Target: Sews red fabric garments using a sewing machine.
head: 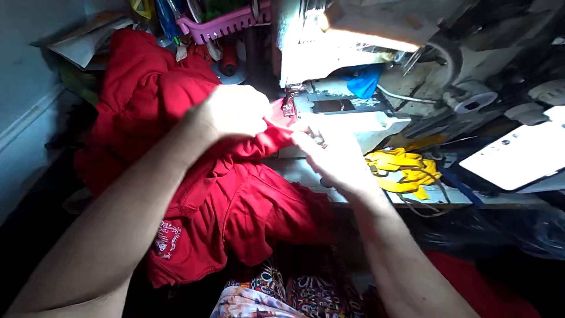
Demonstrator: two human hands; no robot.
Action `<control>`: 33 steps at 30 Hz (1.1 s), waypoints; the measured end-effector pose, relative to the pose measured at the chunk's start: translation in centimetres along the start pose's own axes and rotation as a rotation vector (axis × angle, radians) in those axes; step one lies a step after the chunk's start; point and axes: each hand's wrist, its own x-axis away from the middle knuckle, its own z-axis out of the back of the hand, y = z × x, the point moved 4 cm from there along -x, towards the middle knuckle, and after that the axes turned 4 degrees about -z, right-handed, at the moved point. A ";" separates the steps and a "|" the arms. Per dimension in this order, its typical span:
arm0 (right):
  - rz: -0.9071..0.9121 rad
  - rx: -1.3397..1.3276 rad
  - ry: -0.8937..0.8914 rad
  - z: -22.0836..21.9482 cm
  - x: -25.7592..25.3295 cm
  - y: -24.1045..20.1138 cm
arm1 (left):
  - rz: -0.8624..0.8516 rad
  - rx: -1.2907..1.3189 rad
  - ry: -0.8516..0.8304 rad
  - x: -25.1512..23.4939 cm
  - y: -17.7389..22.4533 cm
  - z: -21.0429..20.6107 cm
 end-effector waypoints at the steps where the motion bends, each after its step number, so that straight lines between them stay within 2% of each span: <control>1: -0.044 -0.047 0.026 0.6 -0.5 0.6 | 0.025 -0.029 0.013 0.5 -1.2 1.4; 3: -0.097 -0.075 0.078 1.3 -2.1 1.8 | -0.038 -0.046 0.070 1.4 -2.8 3.4; 5: -0.067 -0.073 0.092 1.0 -3.3 1.8 | -0.185 0.029 0.148 1.8 -2.8 4.1; 8: 0.022 -0.102 0.002 -0.7 -4.4 2.0 | -0.342 0.179 0.206 0.9 -1.6 3.6; 10: 0.007 -0.157 -0.069 -1.5 -4.5 2.8 | -0.384 0.220 0.202 0.3 -1.0 3.5; 12: -0.028 -0.219 -0.120 -1.9 -4.1 3.5 | -0.368 0.223 0.173 -0.1 -0.9 3.3; 16: -0.071 -0.238 -0.091 -2.0 -2.7 3.8 | -0.266 0.161 0.123 -0.8 -1.8 2.5; 19: -0.110 -0.300 -0.125 -2.3 -0.6 3.7 | -0.300 0.145 0.137 -0.6 -1.1 2.4; 21: -0.142 -0.384 -0.125 -2.8 0.0 4.5 | -0.307 0.131 0.091 -0.6 -0.5 2.2; 24: -0.133 -0.442 -0.107 -3.1 -0.3 4.8 | -0.151 -0.012 -0.045 -0.8 -0.2 2.0; 26: -0.113 -0.481 -0.097 -3.2 -1.2 5.2 | -0.062 -0.103 -0.059 -1.2 -0.6 1.9; 28: -0.101 -0.501 -0.096 -3.6 -2.7 6.1 | -0.110 -0.132 -0.014 -1.4 -1.9 1.8; 30: -0.093 -0.494 -0.115 -3.6 -3.1 6.3 | -0.346 -0.167 0.205 -1.9 -4.9 0.3; 31: -0.083 -0.496 -0.122 -3.6 -3.2 6.4 | -0.412 -0.148 0.262 -2.1 -5.5 -0.1; 32: -0.076 -0.503 -0.136 -3.6 -3.2 6.5 | -0.414 -0.124 0.241 -1.9 -4.7 0.3; 33: -0.074 -0.504 -0.140 -3.6 -3.2 6.5 | -0.343 -0.105 0.157 -1.4 -2.9 1.3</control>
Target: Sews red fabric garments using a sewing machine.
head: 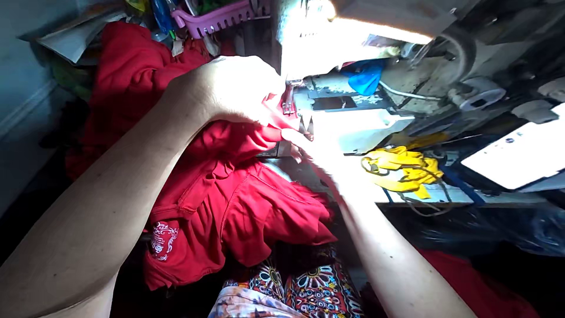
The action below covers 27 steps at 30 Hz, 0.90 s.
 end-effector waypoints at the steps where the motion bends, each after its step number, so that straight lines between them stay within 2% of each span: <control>1: -0.001 0.012 0.001 0.1 0.0 0.0 | 0.120 0.062 -0.100 -0.3 2.2 1.4; 3: -0.009 0.023 0.002 0.1 0.0 0.0 | 0.250 0.063 -0.163 -0.6 4.4 2.5; 15: -0.008 0.040 -0.015 0.3 0.2 -0.2 | 0.257 -0.049 -0.131 -0.7 4.2 1.8; 22: -0.031 0.006 -0.010 0.1 0.2 0.1 | 0.400 -0.162 -0.143 -1.2 3.6 1.4; 27: 0.002 0.041 -0.008 0.1 0.4 -0.3 | 0.249 0.042 -0.147 -1.7 3.9 1.2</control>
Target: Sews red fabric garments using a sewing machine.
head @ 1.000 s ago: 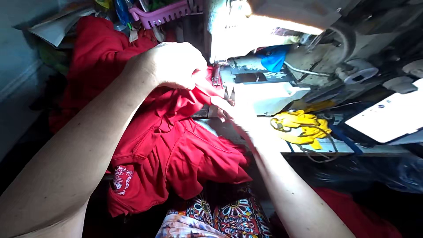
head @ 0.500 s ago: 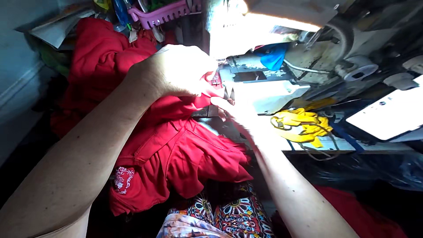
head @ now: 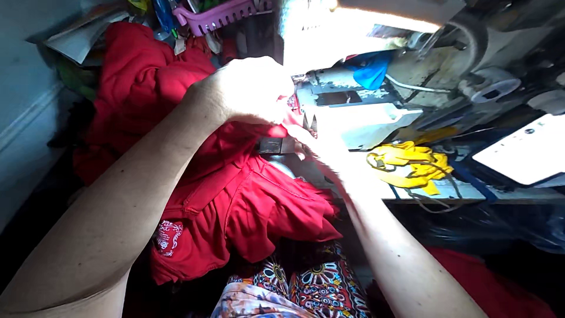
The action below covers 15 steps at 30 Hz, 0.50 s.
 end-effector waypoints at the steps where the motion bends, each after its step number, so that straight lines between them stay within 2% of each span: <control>1: 0.003 0.003 0.005 0.0 0.0 0.0 | -0.002 0.009 -0.012 -0.1 0.0 0.0; 6: 0.022 -0.035 0.010 0.0 -0.2 0.4 | 0.083 -0.090 0.014 -0.1 -1.2 0.1; 12: -0.012 -0.007 0.034 0.1 0.1 0.2 | -0.076 0.157 0.038 0.3 -1.0 -0.1; 15: -0.017 0.059 0.054 -0.1 1.8 -0.6 | -0.122 0.221 0.057 0.4 -1.6 -1.0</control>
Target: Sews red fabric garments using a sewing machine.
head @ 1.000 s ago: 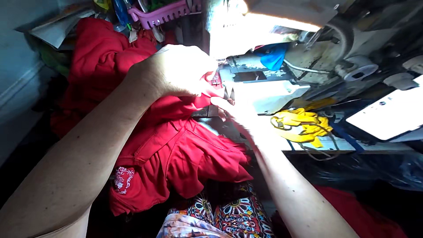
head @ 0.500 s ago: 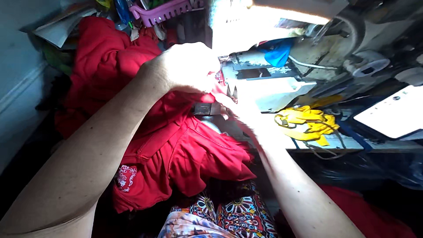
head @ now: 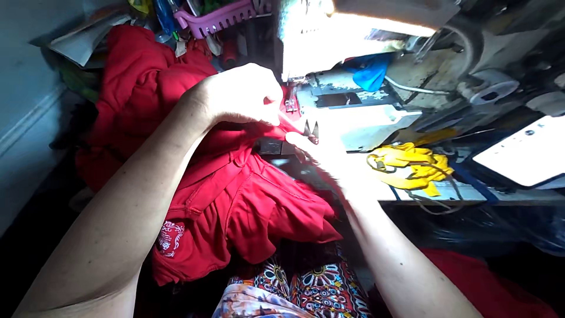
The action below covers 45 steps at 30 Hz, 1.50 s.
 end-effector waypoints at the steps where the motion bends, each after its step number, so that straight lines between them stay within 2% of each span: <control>1: 0.000 -0.002 0.010 -0.1 0.5 -0.2 | 0.001 0.017 -0.009 0.1 -0.3 -0.3; 5: 0.013 0.010 0.061 -0.3 0.1 0.2 | 0.026 0.066 -0.042 0.1 -1.3 -1.7; 8: 0.059 0.012 0.068 -0.4 0.0 0.3 | 0.000 0.116 0.072 0.0 -2.4 -2.4; 11: 0.062 -0.048 0.072 -0.5 0.0 0.6 | 0.163 0.144 0.210 -0.6 -3.4 -2.8; 14: 0.019 -0.049 0.080 -0.8 0.6 0.4 | 0.329 0.132 0.177 -2.3 -3.9 -4.9; 17: -0.006 0.036 0.100 -1.3 0.8 0.5 | 0.347 0.086 0.225 -4.1 -4.1 -7.3; 22: 0.051 0.102 0.119 -2.1 1.5 -0.5 | 0.462 -0.028 0.335 -5.5 -4.4 -7.3; 26: 0.054 0.214 0.137 -1.0 2.1 -0.7 | 0.608 -0.004 0.417 -3.9 -8.5 -6.8; 28: 0.067 0.324 0.115 0.1 2.5 -0.9 | 0.591 0.034 0.513 -2.3 -10.3 -6.8; 30: 0.120 0.468 0.124 0.9 2.7 -1.0 | 0.562 0.065 0.577 -0.7 -10.3 -6.2; 34: 0.143 0.764 0.179 1.4 1.9 -2.8 | 0.528 0.234 0.621 2.5 -7.2 -4.0; 38: 0.267 0.994 0.211 0.4 -1.0 -3.6 | 0.285 0.508 0.669 5.6 -3.1 -3.6; 42: 0.270 1.052 0.129 -1.5 -3.6 -4.0 | 0.099 0.501 0.517 6.4 0.9 -5.2; 44: 0.248 0.990 0.110 -1.7 -4.1 -4.2 | 0.112 0.480 0.531 7.2 0.8 -4.8; 45: 0.276 0.926 0.114 -1.4 -4.1 -3.8 | 0.174 0.479 0.598 8.2 0.2 -4.0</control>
